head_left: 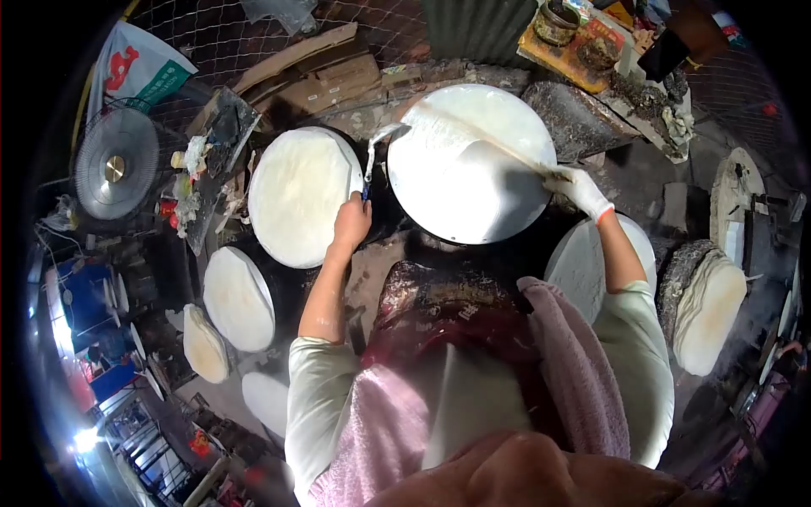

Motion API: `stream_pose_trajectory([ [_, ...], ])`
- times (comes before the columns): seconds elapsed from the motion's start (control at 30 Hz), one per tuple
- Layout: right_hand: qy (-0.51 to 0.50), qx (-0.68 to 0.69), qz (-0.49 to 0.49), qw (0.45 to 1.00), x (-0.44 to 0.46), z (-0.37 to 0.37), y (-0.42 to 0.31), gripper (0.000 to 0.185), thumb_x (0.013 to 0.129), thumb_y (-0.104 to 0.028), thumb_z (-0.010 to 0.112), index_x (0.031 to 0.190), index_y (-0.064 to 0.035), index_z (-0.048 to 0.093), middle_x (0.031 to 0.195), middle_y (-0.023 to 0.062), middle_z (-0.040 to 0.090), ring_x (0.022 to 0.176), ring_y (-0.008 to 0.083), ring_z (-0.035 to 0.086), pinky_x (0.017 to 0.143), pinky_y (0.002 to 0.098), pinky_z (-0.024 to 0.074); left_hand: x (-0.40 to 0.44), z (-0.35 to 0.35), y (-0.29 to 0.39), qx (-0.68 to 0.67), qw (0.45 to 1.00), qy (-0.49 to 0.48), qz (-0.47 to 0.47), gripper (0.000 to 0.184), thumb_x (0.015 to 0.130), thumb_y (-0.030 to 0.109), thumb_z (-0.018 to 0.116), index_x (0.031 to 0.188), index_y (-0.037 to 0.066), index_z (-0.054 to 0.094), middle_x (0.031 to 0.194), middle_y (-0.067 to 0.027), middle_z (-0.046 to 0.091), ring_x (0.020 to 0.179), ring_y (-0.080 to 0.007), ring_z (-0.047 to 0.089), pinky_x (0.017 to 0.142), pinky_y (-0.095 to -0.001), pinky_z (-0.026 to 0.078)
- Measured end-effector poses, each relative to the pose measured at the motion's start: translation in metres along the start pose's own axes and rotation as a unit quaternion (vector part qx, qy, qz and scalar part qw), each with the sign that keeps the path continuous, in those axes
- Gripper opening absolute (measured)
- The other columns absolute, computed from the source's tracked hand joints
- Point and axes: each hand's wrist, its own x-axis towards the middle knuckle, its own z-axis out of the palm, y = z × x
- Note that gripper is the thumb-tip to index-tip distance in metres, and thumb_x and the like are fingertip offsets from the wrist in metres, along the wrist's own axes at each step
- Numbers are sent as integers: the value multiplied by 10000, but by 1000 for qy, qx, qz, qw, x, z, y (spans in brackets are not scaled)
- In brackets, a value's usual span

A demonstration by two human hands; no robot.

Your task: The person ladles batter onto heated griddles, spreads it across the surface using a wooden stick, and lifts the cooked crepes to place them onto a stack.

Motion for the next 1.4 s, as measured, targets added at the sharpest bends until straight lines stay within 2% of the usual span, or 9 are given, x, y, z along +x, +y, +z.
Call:
stream_pose_trajectory([
  [0.23,-182,84,105,974,9,40,0,359,847,-224,672,1171,-69,663,857,-10,658,675,100,518,639,243,443,-62,-29,12,88,991,-93,25,196,900,162,531,897,-32,505,742,-280,625,713,-461,617,652,-533,499],
  [0.4,-166,-89,113,976,-75,49,-22,457,838,-127,672,1279,-45,582,981,19,662,815,79,560,732,233,478,-138,-33,13,82,981,-167,49,150,852,73,497,968,-21,499,724,-270,623,700,-437,634,620,-527,508],
  [0.47,-74,146,139,977,-113,71,-24,514,786,11,692,1282,-2,562,878,-29,624,651,39,517,538,210,422,-159,-13,1,69,976,-188,84,190,836,36,490,1016,-22,511,730,-268,625,701,-445,637,615,-532,509],
  [0.67,12,497,196,845,-125,210,-45,180,920,-236,601,1013,-82,593,633,-49,444,442,66,355,382,237,255,-123,-39,-21,-128,965,-186,133,207,917,159,574,1046,-1,558,685,-195,616,612,-329,621,587,-402,481],
  [0.7,26,448,238,861,-109,229,-89,207,909,-269,632,996,-87,586,629,-49,446,442,66,360,379,244,262,-121,-55,-21,-162,966,-138,147,205,930,165,574,1061,9,562,650,-152,588,545,-190,563,535,-330,451],
  [0.9,173,249,187,934,34,388,-79,428,915,-358,577,1150,-2,610,964,129,683,915,231,635,795,346,481,-124,-105,-80,-338,941,-24,-3,137,940,130,565,983,1,575,663,5,514,594,-69,432,531,-243,378],
  [1.03,397,-118,110,904,14,401,-33,356,948,-378,533,1008,-40,630,712,70,605,623,189,581,596,327,467,-149,-110,-127,-344,938,-29,-12,117,964,136,533,979,24,561,611,50,447,503,-31,387,452,-212,303],
  [1.2,439,326,232,805,-48,353,-96,308,972,-294,522,943,-5,625,699,20,590,569,121,509,557,298,435,-181,-120,-140,-375,922,-44,-79,113,944,132,560,938,20,573,596,31,466,504,-42,414,462,-224,330],
  [1.4,347,-65,153,923,-46,379,-65,422,933,-433,530,985,-25,623,858,226,664,808,380,652,710,438,496,-200,-105,-142,-400,911,-9,-102,125,944,133,556,940,9,575,626,30,486,513,-39,416,465,-223,335],
])
